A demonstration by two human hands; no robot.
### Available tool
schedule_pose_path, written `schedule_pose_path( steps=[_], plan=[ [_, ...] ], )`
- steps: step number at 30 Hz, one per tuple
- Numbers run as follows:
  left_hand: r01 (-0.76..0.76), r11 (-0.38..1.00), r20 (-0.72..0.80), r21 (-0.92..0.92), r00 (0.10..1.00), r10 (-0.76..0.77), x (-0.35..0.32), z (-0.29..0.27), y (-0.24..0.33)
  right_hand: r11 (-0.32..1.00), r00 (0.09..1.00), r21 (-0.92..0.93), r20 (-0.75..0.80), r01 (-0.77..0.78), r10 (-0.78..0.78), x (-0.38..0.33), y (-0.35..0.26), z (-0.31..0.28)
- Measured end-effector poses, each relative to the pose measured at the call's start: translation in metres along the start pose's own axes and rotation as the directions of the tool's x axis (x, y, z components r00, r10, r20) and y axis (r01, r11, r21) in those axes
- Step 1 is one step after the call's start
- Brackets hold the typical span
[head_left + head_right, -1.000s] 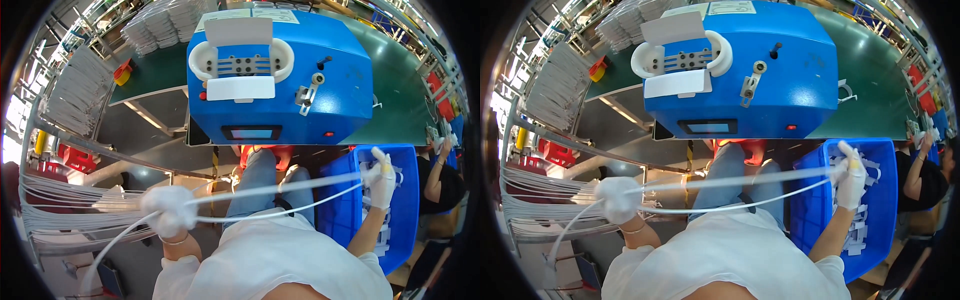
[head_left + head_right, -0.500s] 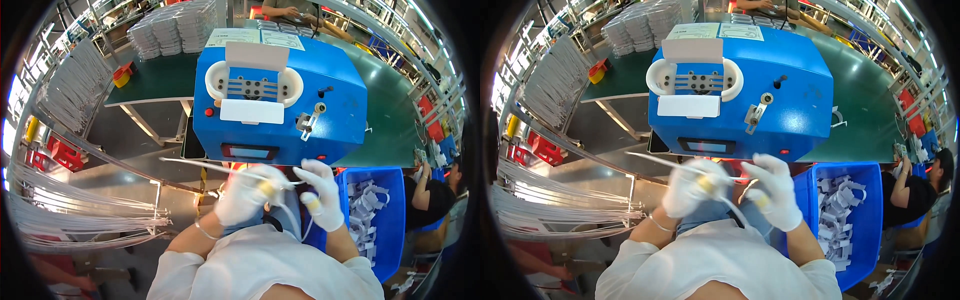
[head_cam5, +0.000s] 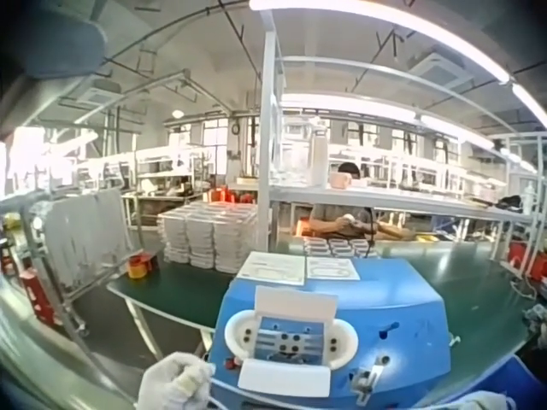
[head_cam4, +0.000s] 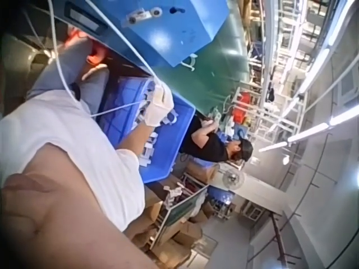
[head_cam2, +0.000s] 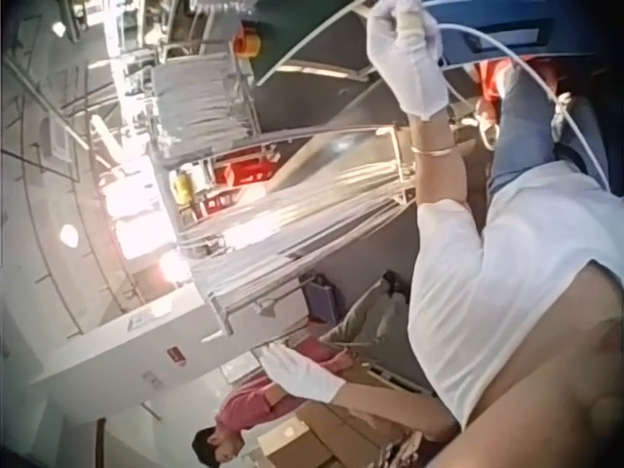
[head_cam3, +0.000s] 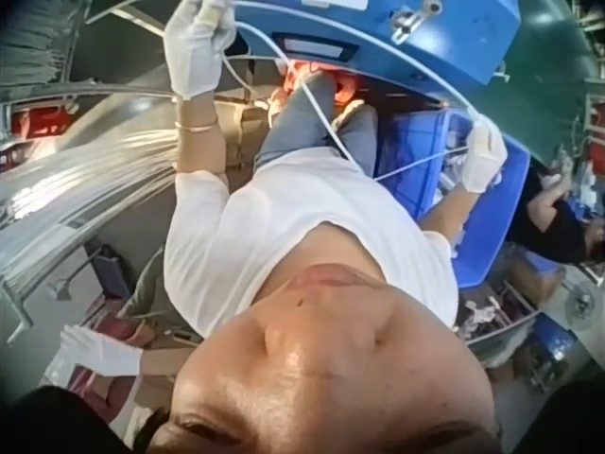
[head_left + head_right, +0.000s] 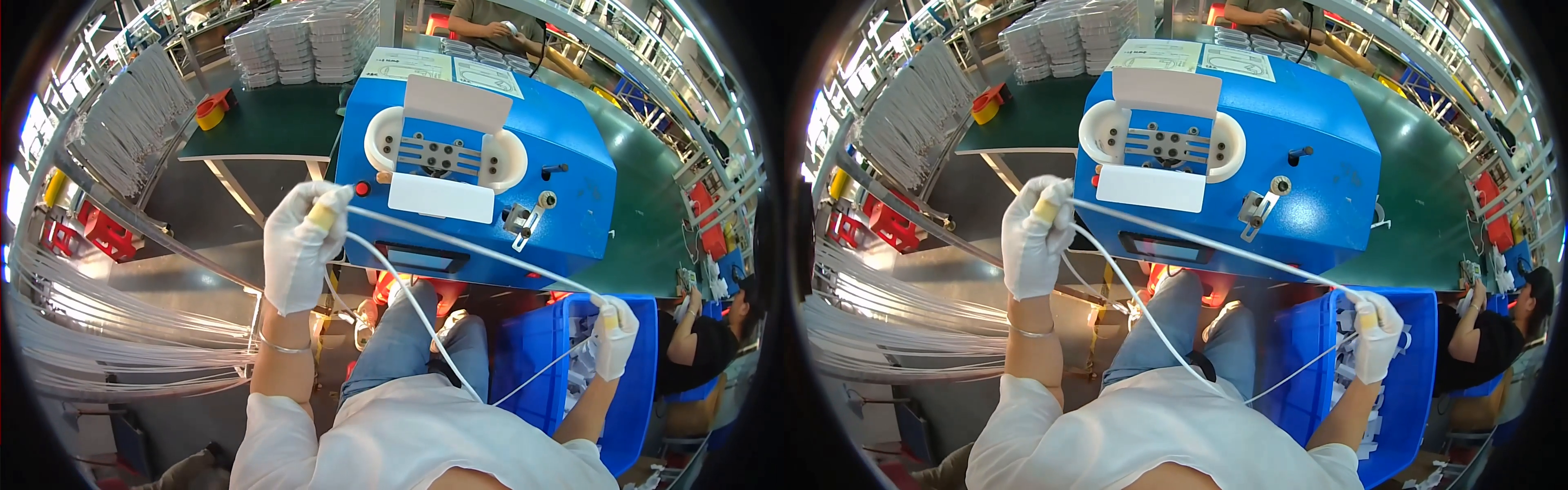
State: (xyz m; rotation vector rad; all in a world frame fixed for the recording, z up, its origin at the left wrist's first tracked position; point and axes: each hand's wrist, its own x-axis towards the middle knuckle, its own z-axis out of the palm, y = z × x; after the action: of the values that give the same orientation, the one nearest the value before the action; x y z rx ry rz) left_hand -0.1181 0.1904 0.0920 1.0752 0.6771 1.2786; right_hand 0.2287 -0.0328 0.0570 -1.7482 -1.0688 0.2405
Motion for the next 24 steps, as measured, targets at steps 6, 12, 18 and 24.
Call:
schedule_pose_path(
  steps=[6, 12, 18, 24],
  plan=[
    [-0.079, 0.986, 0.025, 0.147, 0.997, 0.076, 0.026, 0.02, 0.009, 0.993, 0.996, 0.116, -0.093, 0.002, 0.009, 0.011, -0.009, -0.009],
    [-0.089, 0.979, -0.007, 0.184, 0.996, 0.092, 0.039, 0.022, -0.008, 0.999, 0.987, 0.004, -0.156, -0.041, 0.041, 0.018, -0.005, -0.011],
    [-0.256, 0.934, -0.038, 0.25, 0.961, 0.273, 0.028, 0.034, -0.017, 0.996, 0.987, -0.021, -0.143, -0.082, 0.078, 0.025, -0.006, -0.022],
    [-0.486, 0.722, 0.038, 0.493, 0.841, 0.54, 0.031, 0.026, -0.031, 0.988, 0.957, -0.149, -0.276, 0.048, -0.088, 0.084, -0.032, -0.057]
  ],
)
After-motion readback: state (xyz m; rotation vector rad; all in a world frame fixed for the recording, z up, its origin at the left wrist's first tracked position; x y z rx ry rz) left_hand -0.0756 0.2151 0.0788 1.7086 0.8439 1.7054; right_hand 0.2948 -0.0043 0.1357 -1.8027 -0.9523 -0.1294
